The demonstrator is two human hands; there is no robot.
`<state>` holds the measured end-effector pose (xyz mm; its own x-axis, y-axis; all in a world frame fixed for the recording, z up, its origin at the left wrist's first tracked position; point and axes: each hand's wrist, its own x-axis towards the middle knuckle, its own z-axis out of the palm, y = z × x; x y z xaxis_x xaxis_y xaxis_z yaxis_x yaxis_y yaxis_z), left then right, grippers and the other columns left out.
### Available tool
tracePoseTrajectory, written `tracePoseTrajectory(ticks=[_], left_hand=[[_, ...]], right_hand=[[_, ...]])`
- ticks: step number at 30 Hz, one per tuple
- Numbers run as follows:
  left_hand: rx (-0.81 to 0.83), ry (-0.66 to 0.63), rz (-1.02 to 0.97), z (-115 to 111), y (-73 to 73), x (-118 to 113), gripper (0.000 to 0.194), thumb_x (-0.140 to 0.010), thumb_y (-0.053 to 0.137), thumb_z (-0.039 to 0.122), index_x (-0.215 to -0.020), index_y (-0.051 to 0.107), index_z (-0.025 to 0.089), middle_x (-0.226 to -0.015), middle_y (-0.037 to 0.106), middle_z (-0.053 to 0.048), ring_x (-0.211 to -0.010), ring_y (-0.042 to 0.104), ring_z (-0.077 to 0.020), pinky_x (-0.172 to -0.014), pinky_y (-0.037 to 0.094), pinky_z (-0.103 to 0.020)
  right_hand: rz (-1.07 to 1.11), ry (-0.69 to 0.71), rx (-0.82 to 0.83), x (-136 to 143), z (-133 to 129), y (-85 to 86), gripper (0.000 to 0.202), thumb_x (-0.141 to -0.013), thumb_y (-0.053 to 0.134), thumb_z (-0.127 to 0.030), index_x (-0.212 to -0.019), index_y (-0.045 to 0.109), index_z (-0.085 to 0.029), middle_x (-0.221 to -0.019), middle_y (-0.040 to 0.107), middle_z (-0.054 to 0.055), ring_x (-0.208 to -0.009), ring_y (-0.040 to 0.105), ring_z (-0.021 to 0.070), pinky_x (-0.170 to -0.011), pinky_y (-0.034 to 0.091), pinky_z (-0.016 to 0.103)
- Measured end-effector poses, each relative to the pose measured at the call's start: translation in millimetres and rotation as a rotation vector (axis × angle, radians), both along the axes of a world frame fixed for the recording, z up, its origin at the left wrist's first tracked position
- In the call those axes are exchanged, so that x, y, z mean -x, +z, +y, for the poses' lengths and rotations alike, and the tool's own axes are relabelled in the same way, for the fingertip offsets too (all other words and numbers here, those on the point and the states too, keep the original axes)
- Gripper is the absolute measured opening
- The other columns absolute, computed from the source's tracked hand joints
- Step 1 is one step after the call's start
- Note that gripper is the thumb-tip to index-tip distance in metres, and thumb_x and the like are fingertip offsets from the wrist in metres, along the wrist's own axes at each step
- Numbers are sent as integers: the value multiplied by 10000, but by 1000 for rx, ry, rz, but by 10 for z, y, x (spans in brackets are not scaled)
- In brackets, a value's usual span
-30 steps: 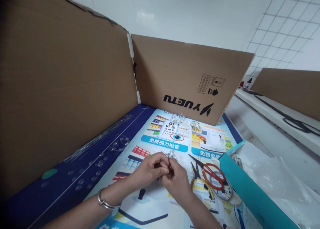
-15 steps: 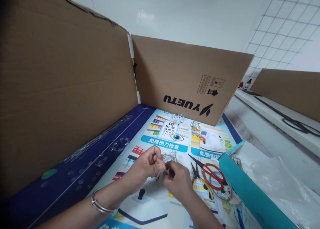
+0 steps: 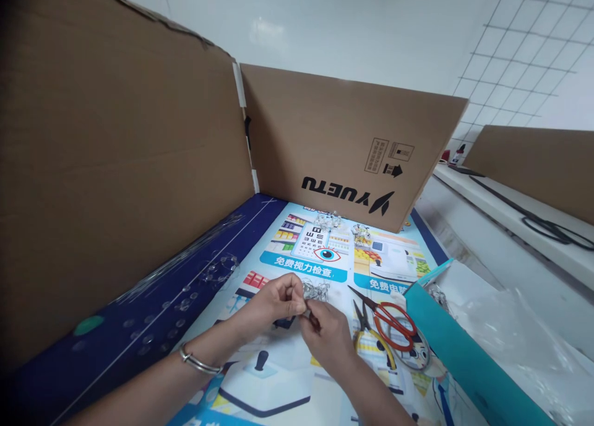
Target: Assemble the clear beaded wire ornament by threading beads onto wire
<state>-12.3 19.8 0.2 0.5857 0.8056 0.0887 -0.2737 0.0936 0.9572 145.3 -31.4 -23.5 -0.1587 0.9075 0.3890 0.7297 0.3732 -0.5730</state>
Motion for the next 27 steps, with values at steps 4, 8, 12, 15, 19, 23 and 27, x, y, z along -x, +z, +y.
tracePoseTrajectory(ticks=[4,8,12,15,19,23,27], left_hand=[[43,38,-37,-5,9,-10,216,-707,700,239,-770,508,159,-606,477,56,-535,416,-66,-516,313,-188],[80,60,-66,-2,18,-4,229,-711,698,260,-771,503,156,-607,505,47,-535,440,-73,-527,332,-196],[111,68,-124,-4,16,-3,244,-699,706,271,-770,504,155,-612,533,38,-551,461,-82,-540,343,-199],[118,69,-132,-3,7,-7,245,-695,710,264,-768,502,156,-603,530,41,-545,458,-79,-538,337,-197],[108,67,-137,-5,3,-9,239,-708,700,261,-775,497,154,-600,516,44,-546,466,-81,-543,340,-202],[101,69,-119,-11,14,-4,256,-708,703,286,-763,489,156,-610,514,47,-551,479,-82,-555,348,-205],[84,41,-127,-20,33,7,249,-738,680,289,-766,473,152,-636,520,39,-574,496,-83,-568,350,-205]], right_hand=[[43,64,22,-22,-13,58,116,-818,436,-161,-782,542,-189,-643,484,-19,-593,451,118,-557,354,206],[80,84,38,-37,-19,104,155,-854,406,-180,-770,536,-186,-647,491,-15,-603,460,119,-562,364,205],[87,80,49,-47,-16,108,175,-875,392,-211,-750,513,-189,-643,484,-14,-601,464,119,-542,357,202],[91,89,49,-46,-16,111,182,-877,392,-220,-745,514,-191,-644,493,-11,-599,468,119,-541,360,201],[82,96,53,-38,-17,135,167,-870,406,-216,-759,528,-192,-653,502,-13,-611,474,119,-564,369,200],[71,95,70,-40,-17,148,163,-873,406,-217,-769,528,-192,-659,503,-18,-613,471,116,-561,360,197],[59,88,69,-43,-16,134,163,-873,408,-218,-770,531,-190,-648,499,-21,-604,466,114,-559,358,198]])
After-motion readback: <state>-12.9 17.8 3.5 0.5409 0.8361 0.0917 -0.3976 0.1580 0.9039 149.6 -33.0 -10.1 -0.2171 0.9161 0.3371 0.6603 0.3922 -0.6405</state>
